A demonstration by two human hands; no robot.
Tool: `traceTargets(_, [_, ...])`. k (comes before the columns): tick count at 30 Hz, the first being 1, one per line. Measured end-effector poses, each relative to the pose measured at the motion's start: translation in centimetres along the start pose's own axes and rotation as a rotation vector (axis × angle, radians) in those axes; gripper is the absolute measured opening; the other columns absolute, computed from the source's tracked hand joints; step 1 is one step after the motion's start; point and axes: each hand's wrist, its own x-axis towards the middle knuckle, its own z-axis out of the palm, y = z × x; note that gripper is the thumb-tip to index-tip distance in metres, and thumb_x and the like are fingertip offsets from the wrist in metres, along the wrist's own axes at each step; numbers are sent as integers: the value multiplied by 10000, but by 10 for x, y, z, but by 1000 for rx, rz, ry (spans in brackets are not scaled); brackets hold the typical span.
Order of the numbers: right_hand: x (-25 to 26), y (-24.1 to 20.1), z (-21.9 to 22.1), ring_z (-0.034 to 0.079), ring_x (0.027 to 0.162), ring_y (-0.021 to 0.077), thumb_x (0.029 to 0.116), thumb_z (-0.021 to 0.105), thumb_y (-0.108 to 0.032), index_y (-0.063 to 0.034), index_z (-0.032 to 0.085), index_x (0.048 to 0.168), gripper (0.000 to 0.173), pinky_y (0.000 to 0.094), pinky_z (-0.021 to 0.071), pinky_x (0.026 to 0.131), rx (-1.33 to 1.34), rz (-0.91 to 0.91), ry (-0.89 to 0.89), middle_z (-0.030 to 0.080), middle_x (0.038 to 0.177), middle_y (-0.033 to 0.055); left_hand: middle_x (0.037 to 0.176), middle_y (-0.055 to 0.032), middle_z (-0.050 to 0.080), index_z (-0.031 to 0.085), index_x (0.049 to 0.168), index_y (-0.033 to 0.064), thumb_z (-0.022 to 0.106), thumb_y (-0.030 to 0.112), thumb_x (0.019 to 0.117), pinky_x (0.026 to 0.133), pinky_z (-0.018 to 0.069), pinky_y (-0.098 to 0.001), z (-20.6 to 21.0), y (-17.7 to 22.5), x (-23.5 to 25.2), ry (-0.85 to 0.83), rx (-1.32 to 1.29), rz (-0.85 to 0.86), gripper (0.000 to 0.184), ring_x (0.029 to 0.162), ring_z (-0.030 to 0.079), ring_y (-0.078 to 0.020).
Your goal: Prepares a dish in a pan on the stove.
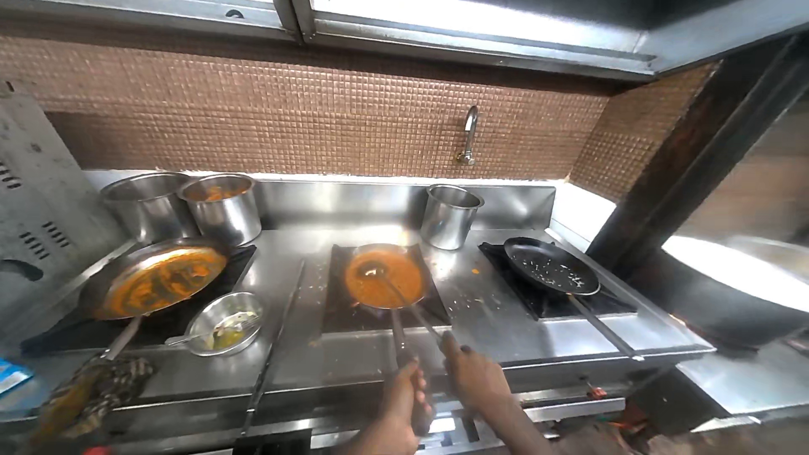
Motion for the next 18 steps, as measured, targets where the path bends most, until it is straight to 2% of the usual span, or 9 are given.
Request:
traceTargets(3, [3, 1, 8, 688, 1063, 427, 1039, 463, -331, -221, 275, 1614, 615, 606, 557, 864, 15, 80, -17, 665, 1241, 207, 649, -5, 486, 541, 933, 78, 475, 293, 1096, 366, 430, -216, -4, 3, 17, 12, 28, 14, 277, 405, 422, -84])
traceTargets(6, [-43, 9, 16, 707, 994, 432, 1035, 469, -345, -211, 276, 1605, 617, 603, 569, 820, 20, 87, -12, 701, 1152, 204, 609, 15, 456, 529, 935, 91, 472, 316, 1093, 346, 416, -206, -11, 16, 44, -60, -41, 10, 280, 381, 402, -65])
traceTargets(8, [-59, 10, 16, 710, 959, 439, 1035, 490, -376, -217, 313, 1595, 608, 615, 566, 796, 17, 24, 6, 709, 1121, 206, 595, 15, 451, 514, 917, 93, 461, 323, 1097, 337, 409, -203, -7, 15, 37, -77, -79, -1, 297, 373, 397, -63])
traceTargets(11, [-29, 1, 5, 697, 1011, 433, 1037, 478, -391, -247, 327, 1592, 593, 619, 557, 830, 5, -6, -7, 692, 1161, 203, 617, 4, 463, 514, 918, 90, 450, 315, 1102, 349, 410, -204, 2, -5, 4, -34, -47, -21, 298, 384, 404, -74])
traceTargets(14, [-3, 2, 6, 689, 1058, 432, 1047, 459, -339, -215, 311, 1592, 578, 613, 555, 861, 10, 43, -18, 673, 1214, 212, 632, -1, 476, 519, 908, 88, 458, 305, 1101, 359, 426, -211, 7, -7, -6, 6, 10, -13, 297, 398, 422, -79])
traceTargets(18, [-56, 8, 11, 705, 996, 441, 1041, 478, -355, -198, 291, 1603, 613, 610, 567, 823, 9, 72, -16, 705, 1128, 211, 613, 9, 461, 531, 949, 85, 470, 307, 1092, 351, 415, -211, -10, 12, 41, -48, -24, 19, 271, 386, 405, -71])
